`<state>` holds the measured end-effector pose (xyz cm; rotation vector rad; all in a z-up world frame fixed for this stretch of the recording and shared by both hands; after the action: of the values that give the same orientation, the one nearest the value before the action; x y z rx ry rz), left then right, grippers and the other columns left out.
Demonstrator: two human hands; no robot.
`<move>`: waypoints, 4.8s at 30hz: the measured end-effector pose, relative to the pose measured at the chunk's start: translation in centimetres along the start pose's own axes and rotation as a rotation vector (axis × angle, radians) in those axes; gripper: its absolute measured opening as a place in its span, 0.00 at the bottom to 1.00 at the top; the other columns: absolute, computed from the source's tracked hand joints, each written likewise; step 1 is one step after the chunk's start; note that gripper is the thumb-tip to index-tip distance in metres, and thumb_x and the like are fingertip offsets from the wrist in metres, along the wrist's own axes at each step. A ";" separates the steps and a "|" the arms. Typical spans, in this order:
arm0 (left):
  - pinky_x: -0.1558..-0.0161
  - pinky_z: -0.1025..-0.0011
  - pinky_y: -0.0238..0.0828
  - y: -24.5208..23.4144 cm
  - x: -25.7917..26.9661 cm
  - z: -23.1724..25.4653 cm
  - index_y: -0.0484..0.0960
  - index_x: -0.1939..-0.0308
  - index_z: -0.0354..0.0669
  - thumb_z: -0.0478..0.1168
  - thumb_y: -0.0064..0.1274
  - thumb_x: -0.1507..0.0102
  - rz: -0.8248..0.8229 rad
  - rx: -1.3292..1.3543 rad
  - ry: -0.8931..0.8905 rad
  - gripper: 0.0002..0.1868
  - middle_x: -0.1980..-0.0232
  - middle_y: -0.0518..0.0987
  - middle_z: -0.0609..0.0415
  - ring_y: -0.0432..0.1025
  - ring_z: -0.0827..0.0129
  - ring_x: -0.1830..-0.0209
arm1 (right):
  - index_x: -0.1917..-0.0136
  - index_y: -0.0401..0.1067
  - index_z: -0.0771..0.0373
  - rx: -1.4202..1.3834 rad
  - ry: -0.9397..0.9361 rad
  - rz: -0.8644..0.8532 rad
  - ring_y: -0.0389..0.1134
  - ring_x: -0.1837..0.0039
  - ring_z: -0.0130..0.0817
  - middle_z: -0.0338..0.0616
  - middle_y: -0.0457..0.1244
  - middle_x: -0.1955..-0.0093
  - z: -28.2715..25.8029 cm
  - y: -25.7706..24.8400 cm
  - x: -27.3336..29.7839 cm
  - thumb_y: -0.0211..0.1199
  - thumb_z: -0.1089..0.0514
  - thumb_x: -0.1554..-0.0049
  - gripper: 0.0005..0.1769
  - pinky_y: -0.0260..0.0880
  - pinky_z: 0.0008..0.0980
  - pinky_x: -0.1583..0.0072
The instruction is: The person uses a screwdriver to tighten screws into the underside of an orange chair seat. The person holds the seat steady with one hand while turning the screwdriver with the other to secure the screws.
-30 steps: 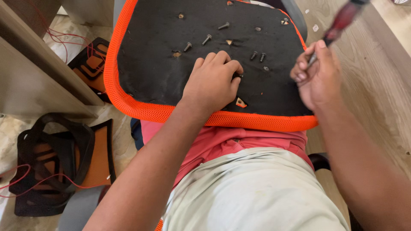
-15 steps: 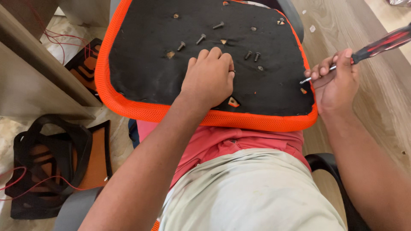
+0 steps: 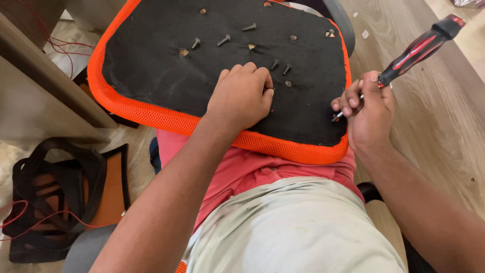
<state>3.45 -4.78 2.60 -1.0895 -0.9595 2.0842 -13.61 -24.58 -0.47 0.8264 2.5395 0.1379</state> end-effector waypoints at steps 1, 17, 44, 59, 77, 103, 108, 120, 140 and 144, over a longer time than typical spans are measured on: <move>0.45 0.58 0.64 -0.1 0.1 0.1 0.83 0.61 0.50 0.43 0.55 0.38 0.003 0.002 0.011 0.06 0.59 0.79 0.55 0.73 0.59 0.52 | 0.54 0.58 0.58 -0.004 0.008 0.004 0.54 0.64 0.28 0.37 0.52 0.66 -0.1 0.1 0.0 0.51 0.44 0.23 0.21 0.66 0.39 0.49; 0.47 0.59 0.65 -0.8 0.4 1.6 0.83 0.61 0.48 0.44 0.54 0.38 0.044 0.022 0.054 0.07 0.60 0.79 0.55 0.73 0.59 0.54 | 0.52 0.63 0.59 -0.053 0.160 -0.141 0.47 0.65 0.28 0.33 0.45 0.69 -0.2 -0.6 -2.4 0.38 0.28 0.28 0.34 0.57 0.35 0.52; 0.52 0.57 0.73 8.5 -4.8 10.7 0.90 0.65 0.53 0.57 0.61 0.45 -0.204 0.251 0.199 0.16 0.60 0.84 0.52 0.78 0.58 0.54 | 0.44 0.62 0.60 -0.283 0.063 0.073 0.48 0.66 0.28 0.35 0.47 0.68 -0.4 -3.1 -2.8 0.43 0.30 0.29 0.30 0.58 0.34 0.52; 0.50 0.56 0.72 7.9 -4.1 10.3 0.91 0.63 0.52 0.55 0.59 0.42 -0.164 0.295 0.234 0.15 0.58 0.81 0.49 0.77 0.54 0.55 | 0.33 0.58 0.58 -0.226 -0.106 -0.092 0.53 0.58 0.27 0.37 0.52 0.57 -1.7 -1.1 -2.1 0.44 0.34 0.25 0.26 0.62 0.35 0.46; 0.54 0.58 0.74 7.3 -4.2 10.3 0.89 0.60 0.45 0.51 0.63 0.43 -0.216 0.440 0.202 0.15 0.62 0.85 0.46 0.79 0.52 0.59 | 0.33 0.58 0.54 -0.217 -0.022 -0.035 0.56 0.55 0.31 0.40 0.56 0.51 -2.7 0.0 -2.4 0.48 0.38 0.27 0.21 0.66 0.40 0.43; 0.53 0.62 0.77 5.6 -3.5 10.9 0.87 0.61 0.40 0.45 0.62 0.44 -0.184 0.444 0.202 0.13 0.61 0.86 0.47 0.81 0.56 0.59 | 0.38 0.66 0.66 0.351 0.157 -0.144 0.72 0.42 0.34 0.47 0.68 0.45 -6.0 -0.2 -1.3 0.57 0.63 0.33 0.11 0.75 0.35 0.37; 0.53 0.60 0.76 6.1 -3.6 10.8 0.88 0.60 0.41 0.46 0.60 0.43 -0.174 0.433 0.167 0.13 0.62 0.86 0.46 0.80 0.54 0.59 | 0.38 0.66 0.65 0.339 0.165 -0.077 0.72 0.41 0.34 0.48 0.68 0.45 -5.9 -0.8 -0.9 0.56 0.62 0.33 0.10 0.75 0.35 0.38; 0.55 0.59 0.75 6.6 -3.5 10.2 0.86 0.59 0.43 0.46 0.60 0.41 -0.234 0.482 0.112 0.13 0.60 0.85 0.46 0.80 0.52 0.59 | 0.42 0.66 0.65 0.414 0.159 -0.058 0.73 0.44 0.33 0.49 0.68 0.46 -6.0 -0.3 -1.4 0.57 0.63 0.33 0.07 0.76 0.33 0.41; 0.51 0.57 0.72 6.2 -3.9 10.5 0.86 0.65 0.44 0.48 0.64 0.44 -0.087 0.384 0.175 0.12 0.63 0.82 0.49 0.75 0.52 0.57 | 0.42 0.62 0.64 0.427 0.184 -0.150 0.72 0.46 0.32 0.47 0.69 0.49 -5.4 -1.3 -2.4 0.56 0.60 0.33 0.09 0.74 0.33 0.43; 0.51 0.57 0.72 6.0 -3.7 10.7 0.87 0.65 0.44 0.47 0.63 0.44 -0.076 0.392 0.200 0.12 0.63 0.82 0.49 0.76 0.52 0.57 | 0.42 0.60 0.63 0.381 0.204 -0.146 0.73 0.47 0.33 0.48 0.69 0.49 -5.1 -1.5 -2.0 0.55 0.61 0.34 0.09 0.74 0.33 0.43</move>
<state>-4.93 -14.50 3.67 -1.0112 -0.4626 1.9491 -15.34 -26.72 4.52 0.7915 2.8570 -0.3345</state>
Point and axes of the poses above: each hand's wrist, its own x-axis away from the middle knuckle, its own y-axis out of the palm, z = x × y, the point moved 6 cm from there along -x, towards the middle knuckle
